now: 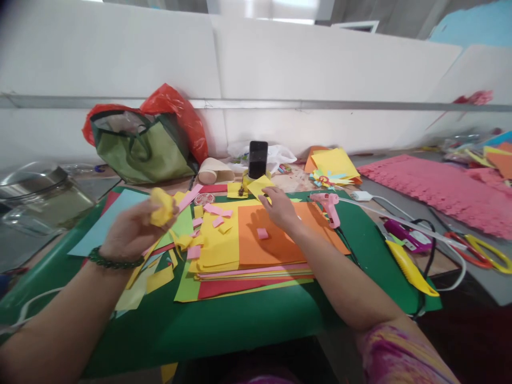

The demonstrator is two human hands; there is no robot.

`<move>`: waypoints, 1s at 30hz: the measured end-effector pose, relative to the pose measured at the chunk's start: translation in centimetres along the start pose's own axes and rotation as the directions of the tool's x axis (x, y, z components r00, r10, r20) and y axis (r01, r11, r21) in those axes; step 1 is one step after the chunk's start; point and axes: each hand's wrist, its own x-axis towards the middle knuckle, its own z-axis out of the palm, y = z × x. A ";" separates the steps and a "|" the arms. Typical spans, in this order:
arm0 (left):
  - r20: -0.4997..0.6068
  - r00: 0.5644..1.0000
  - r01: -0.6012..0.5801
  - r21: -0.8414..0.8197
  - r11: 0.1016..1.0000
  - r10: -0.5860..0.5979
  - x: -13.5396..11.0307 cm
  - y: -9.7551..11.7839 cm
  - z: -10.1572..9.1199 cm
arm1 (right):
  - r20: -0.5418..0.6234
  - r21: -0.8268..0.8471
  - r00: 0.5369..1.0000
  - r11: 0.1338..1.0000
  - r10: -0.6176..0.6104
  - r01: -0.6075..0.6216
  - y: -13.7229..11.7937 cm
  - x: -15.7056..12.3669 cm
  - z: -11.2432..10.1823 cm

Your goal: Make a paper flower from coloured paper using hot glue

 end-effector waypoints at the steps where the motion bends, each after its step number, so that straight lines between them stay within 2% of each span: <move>1: -0.011 0.996 0.090 0.077 0.993 -0.089 0.0 -0.8 0.3 | -0.051 0.026 0.998 0.999 -0.028 0.030 -0.2 -0.1 -0.2; 3: 0.116 0.954 0.243 0.248 0.938 -0.278 -0.1 -2.6 0.9 | -0.156 0.106 0.985 0.990 -0.080 0.097 -0.9 -0.5 -0.6; 5: 0.251 0.895 0.272 0.351 0.896 -0.370 -0.6 -4.2 1.5 | -0.209 0.205 0.970 0.965 -0.120 0.164 -2.0 -1.3 -1.1; 6: 0.285 0.877 0.264 0.387 0.883 -0.387 -0.8 -4.8 1.7 | -0.198 0.254 0.971 0.949 -0.137 0.186 -2.6 -1.8 -1.4; 8: 0.325 0.864 0.215 0.453 0.866 -0.384 -1.3 -5.7 2.1 | -0.108 0.354 0.981 0.916 -0.161 0.189 -4.1 -2.9 -1.9; 10: 0.345 0.865 0.155 0.508 0.847 -0.365 -1.6 -6.2 2.3 | 0.058 0.442 0.983 0.887 -0.174 0.132 -5.4 -3.9 -2.2; 12: 0.365 0.868 0.106 0.529 0.842 -0.338 -1.8 -6.3 2.6 | 0.235 0.490 0.953 0.870 -0.193 0.056 -6.4 -4.7 -2.1; 14: 0.382 0.871 0.073 0.520 0.851 -0.308 -1.9 -6.2 2.8 | 0.346 0.519 0.911 0.854 -0.223 0.012 -6.8 -5.2 -1.7; 17: 0.393 0.871 0.057 0.515 0.855 -0.295 -2.0 -6.2 3.0 | 0.389 0.567 0.888 0.824 -0.245 -0.021 -6.8 -5.2 -1.0; 19: 0.385 0.873 0.059 0.528 0.847 -0.300 -2.1 -6.2 2.9 | 0.325 0.562 0.920 0.827 -0.217 -0.003 -6.8 -5.1 -1.6; 22: 0.375 0.881 0.050 0.535 0.844 -0.289 -1.9 -6.5 2.4 | 0.180 0.422 0.970 0.903 -0.163 0.074 -6.9 -5.2 -4.4; 23: 0.368 0.884 0.055 0.529 0.847 -0.287 -1.8 -6.6 2.2 | 0.182 0.334 0.971 0.939 -0.153 0.085 -6.8 -5.4 -5.7; 25: 0.346 0.889 0.094 0.503 0.859 -0.299 -1.6 -6.9 1.8 | 0.277 0.091 0.957 0.994 -0.091 0.068 -5.9 -5.8 -8.1; 27: 0.322 0.896 0.132 0.468 0.874 -0.307 -1.4 -7.1 1.6 | 0.352 -0.192 0.934 0.981 0.064 0.006 -3.8 -6.2 -10.1; 28: 0.313 0.900 0.137 0.462 0.877 -0.305 -1.4 -7.1 1.5 | 0.335 -0.315 0.930 0.948 0.149 -0.039 -2.2 -6.4 -10.9; 30: 0.302 0.910 0.115 0.475 0.873 -0.285 -1.4 -7.1 1.6 | 0.196 -0.449 0.937 0.876 0.289 -0.176 1.6 -6.5 -11.9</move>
